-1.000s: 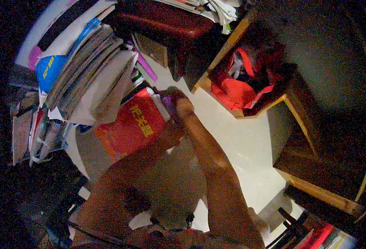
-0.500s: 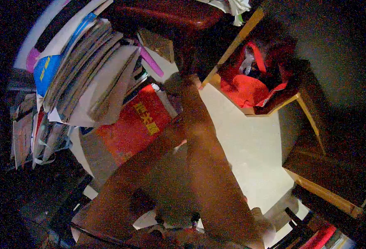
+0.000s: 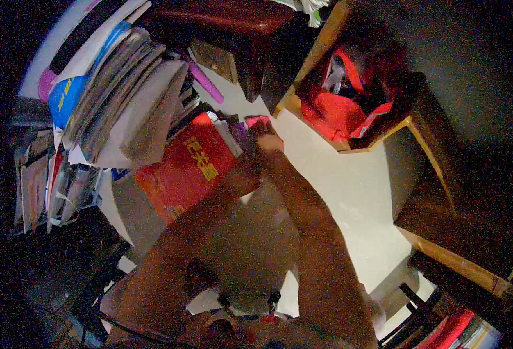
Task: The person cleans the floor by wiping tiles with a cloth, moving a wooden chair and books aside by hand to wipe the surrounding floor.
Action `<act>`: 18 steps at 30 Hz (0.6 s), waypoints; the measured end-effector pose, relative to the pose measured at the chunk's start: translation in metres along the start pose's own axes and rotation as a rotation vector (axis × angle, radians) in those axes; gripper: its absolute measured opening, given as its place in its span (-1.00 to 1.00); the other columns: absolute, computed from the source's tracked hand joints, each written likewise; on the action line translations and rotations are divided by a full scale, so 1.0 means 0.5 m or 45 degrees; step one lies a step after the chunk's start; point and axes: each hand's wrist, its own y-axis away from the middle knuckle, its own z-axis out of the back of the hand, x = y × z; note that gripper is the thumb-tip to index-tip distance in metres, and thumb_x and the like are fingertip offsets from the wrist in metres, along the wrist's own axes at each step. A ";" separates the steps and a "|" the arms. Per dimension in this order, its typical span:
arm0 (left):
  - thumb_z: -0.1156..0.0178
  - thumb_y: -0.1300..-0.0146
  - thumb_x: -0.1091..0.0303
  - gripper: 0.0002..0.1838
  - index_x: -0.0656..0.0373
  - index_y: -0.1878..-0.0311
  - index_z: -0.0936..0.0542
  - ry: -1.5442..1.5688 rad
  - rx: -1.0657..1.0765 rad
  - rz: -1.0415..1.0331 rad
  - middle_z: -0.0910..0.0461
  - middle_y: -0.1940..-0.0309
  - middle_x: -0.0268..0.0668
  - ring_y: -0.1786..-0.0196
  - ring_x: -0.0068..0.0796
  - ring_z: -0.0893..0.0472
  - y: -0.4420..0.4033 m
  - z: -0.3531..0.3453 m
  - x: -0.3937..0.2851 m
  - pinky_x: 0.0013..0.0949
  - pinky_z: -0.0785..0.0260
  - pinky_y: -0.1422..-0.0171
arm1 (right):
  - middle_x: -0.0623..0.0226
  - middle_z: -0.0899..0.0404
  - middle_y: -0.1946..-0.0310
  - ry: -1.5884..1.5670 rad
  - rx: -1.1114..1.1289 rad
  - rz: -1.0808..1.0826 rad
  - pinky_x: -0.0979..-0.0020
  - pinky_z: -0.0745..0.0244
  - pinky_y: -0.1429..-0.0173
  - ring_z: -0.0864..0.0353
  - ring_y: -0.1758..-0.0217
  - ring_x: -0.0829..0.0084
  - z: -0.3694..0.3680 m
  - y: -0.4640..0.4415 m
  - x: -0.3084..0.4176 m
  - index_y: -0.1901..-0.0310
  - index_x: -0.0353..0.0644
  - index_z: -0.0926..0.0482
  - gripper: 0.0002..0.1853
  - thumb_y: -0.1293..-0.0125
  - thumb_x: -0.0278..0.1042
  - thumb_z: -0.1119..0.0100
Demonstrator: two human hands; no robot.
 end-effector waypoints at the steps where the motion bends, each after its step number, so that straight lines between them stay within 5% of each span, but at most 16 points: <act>1: -0.15 -0.08 0.17 -0.75 -0.01 0.25 -0.72 -0.053 -0.077 0.012 -0.60 0.09 -0.38 -0.14 -0.33 -0.48 0.001 0.001 0.001 -0.01 -0.05 -0.47 | 0.12 -0.28 -0.37 -0.074 -0.079 0.031 0.21 -0.15 -0.53 -0.23 -0.47 0.08 0.001 0.032 -0.004 -0.38 -0.08 -0.29 -0.30 -0.18 -0.21 -0.18; 4: -0.18 -0.08 0.14 -0.79 -0.03 0.30 -0.71 -0.014 0.066 -0.076 -0.58 0.13 -0.42 -0.13 -0.35 -0.48 -0.003 0.025 0.005 0.00 -0.08 -0.45 | 0.20 -0.34 -0.34 -0.434 -0.444 0.160 0.38 -0.32 -0.44 -0.35 -0.40 0.17 -0.014 0.104 -0.027 -0.37 -0.01 -0.31 -0.32 -0.15 -0.24 -0.20; 9: -0.20 -0.11 0.12 -0.78 -0.01 0.31 -0.70 0.060 0.136 -0.054 -0.58 0.15 -0.43 -0.13 -0.39 -0.48 -0.010 0.050 0.009 0.01 -0.08 -0.44 | 0.27 -0.41 -0.30 -0.496 -0.113 0.014 0.32 -0.48 -0.29 -0.43 -0.33 0.19 0.085 0.100 -0.037 -0.33 -0.01 -0.38 -0.46 -0.27 -0.33 0.00; 13: -0.21 -0.10 0.13 -0.79 0.01 0.32 -0.69 0.191 0.173 -0.019 -0.59 0.17 -0.43 -0.12 -0.40 -0.48 -0.009 0.061 0.007 0.00 -0.09 -0.44 | 0.30 -0.44 -0.28 -0.224 -0.522 0.083 0.25 -0.55 -0.18 -0.47 -0.28 0.17 0.021 -0.056 -0.034 -0.32 -0.04 -0.40 -0.50 -0.33 -0.36 0.12; 18: -0.20 -0.10 0.13 -0.79 0.00 0.32 -0.69 0.245 0.161 -0.047 -0.58 0.15 -0.43 -0.13 -0.39 -0.48 0.000 0.051 0.009 0.01 -0.05 -0.47 | 0.23 -0.44 -0.28 -0.060 -0.498 0.187 0.21 -0.53 -0.19 -0.42 -0.30 0.15 0.039 -0.181 -0.017 -0.32 -0.07 -0.39 -0.49 -0.32 -0.35 0.11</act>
